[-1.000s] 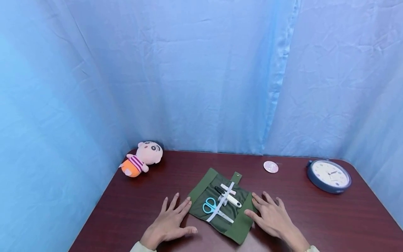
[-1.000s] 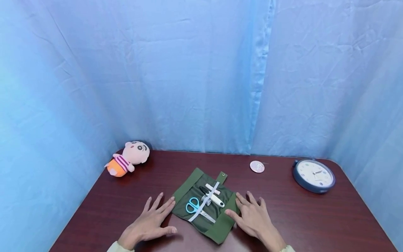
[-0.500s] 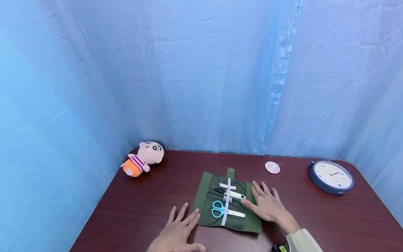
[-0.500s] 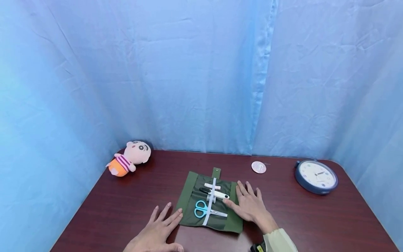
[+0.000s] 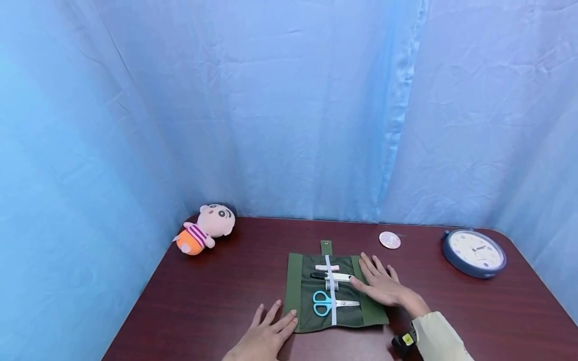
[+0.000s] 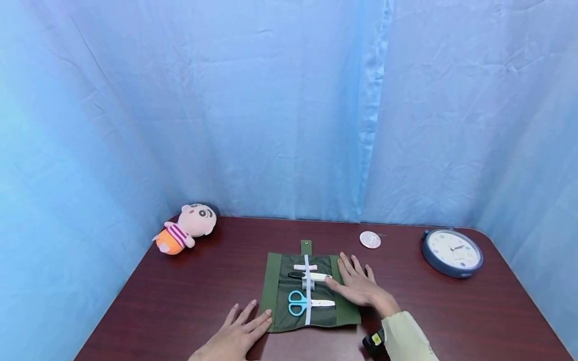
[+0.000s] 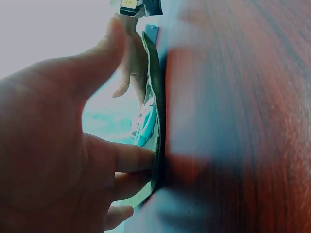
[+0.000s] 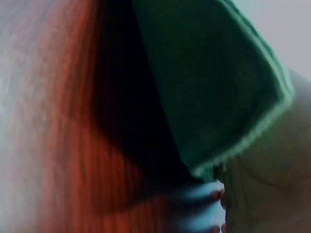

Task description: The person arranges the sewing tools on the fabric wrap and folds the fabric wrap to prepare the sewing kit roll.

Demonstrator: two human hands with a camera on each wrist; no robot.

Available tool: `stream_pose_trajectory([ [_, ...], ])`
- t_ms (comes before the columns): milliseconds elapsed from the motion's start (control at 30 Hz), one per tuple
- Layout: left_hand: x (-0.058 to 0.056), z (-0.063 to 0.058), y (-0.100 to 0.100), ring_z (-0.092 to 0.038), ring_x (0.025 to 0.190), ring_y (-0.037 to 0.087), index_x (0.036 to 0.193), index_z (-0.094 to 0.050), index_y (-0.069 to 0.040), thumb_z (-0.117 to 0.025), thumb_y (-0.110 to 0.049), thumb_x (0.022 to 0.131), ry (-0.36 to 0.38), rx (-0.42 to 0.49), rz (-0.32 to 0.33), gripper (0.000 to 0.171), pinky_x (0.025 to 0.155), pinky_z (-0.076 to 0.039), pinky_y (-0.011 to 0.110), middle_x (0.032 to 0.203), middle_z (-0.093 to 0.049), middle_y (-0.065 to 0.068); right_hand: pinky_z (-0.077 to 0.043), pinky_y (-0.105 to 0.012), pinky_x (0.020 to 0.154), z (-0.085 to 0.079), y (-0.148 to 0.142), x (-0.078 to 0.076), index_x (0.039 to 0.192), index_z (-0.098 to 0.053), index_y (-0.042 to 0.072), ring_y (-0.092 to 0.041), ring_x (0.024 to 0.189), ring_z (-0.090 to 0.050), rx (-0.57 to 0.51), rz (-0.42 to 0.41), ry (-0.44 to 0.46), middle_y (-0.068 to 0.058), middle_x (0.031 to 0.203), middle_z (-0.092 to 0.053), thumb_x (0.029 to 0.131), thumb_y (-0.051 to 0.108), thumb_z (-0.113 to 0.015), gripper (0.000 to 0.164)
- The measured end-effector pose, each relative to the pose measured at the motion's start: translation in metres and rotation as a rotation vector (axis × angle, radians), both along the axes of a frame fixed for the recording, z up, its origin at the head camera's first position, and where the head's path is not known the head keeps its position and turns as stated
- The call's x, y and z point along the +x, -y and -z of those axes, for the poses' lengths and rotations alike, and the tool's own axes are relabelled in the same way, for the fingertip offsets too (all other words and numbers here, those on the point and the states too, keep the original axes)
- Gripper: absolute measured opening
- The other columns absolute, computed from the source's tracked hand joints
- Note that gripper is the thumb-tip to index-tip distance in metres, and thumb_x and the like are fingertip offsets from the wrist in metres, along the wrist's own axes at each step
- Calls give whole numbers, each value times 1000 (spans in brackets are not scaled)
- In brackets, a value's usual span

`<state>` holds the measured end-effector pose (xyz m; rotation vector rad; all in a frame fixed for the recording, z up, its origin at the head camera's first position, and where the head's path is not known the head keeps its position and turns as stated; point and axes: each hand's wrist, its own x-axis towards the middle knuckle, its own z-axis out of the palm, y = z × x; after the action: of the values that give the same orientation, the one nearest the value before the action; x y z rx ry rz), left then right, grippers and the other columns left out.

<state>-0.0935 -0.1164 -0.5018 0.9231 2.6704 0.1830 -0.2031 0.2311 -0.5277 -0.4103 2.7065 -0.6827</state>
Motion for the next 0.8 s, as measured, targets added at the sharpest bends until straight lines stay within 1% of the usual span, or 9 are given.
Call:
stream_pose_trajectory([
  [100,-1,-2,-4,-43,146,34,147,-51,-21,-62,-67,86,-30,-5,7,77,108,-42,62,157,-46,-5,5,-74,114,-5,-5,-1,160,-17,1,-49,154,4,-65,-2,50,-19,170,-3,102,59,-40,85],
  [200,-5,-4,-8,-55,135,28,140,-59,-21,-67,-65,84,-123,8,33,72,102,-51,51,148,-56,-3,2,-76,114,-12,-8,2,159,-24,3,-49,154,2,-119,15,67,-21,169,-5,102,55,-43,79],
  [300,-10,-6,-12,-63,120,20,130,-66,-22,-74,-59,80,-239,44,61,63,93,-55,40,133,-66,-5,-8,-79,112,-19,-9,8,157,-33,5,-50,154,-7,-119,37,41,-24,168,-11,101,55,-47,76],
  [367,-15,-7,-15,-66,109,15,123,-69,-22,-79,-54,77,-295,63,64,57,86,-55,36,123,-69,-7,-17,-80,109,-23,-9,15,155,-37,4,-52,151,-17,-106,42,17,-27,165,-18,100,55,-50,76],
  [500,-26,-8,-21,-66,91,10,110,-73,-22,-85,-43,74,-329,56,52,43,73,-54,30,103,-70,-8,-33,-74,107,-32,-11,37,149,-41,-4,-52,144,-35,-97,22,-6,-31,155,-38,97,52,-59,79],
  [567,-30,-9,-22,-64,85,9,104,-74,-22,-86,-39,73,-329,38,51,37,68,-51,29,95,-68,-8,-38,-71,104,-36,-12,51,147,-43,-7,-52,139,-41,-82,8,-14,-31,149,-46,91,52,-67,84],
  [667,-35,-9,-23,-60,79,8,95,-74,-22,-88,-35,72,-322,26,63,30,64,-50,26,89,-65,-8,-40,-74,96,-42,-12,71,143,-48,-3,-50,137,-44,-14,-13,-31,-29,146,-49,74,52,-83,95],
  [733,-37,-9,-22,-57,77,7,92,-75,-23,-89,-34,71,-315,27,63,27,64,-49,24,88,-63,-9,-41,-75,92,-43,-10,82,131,-57,5,-47,135,-46,39,-32,-70,-26,144,-51,60,48,-92,90],
  [800,-39,-10,-22,-54,76,7,89,-75,-23,-89,-33,70,-286,38,55,25,65,-49,23,88,-61,-10,-42,-73,90,-43,-6,89,113,-62,12,-41,130,-49,88,-60,-136,-19,137,-54,50,41,-97,77],
])
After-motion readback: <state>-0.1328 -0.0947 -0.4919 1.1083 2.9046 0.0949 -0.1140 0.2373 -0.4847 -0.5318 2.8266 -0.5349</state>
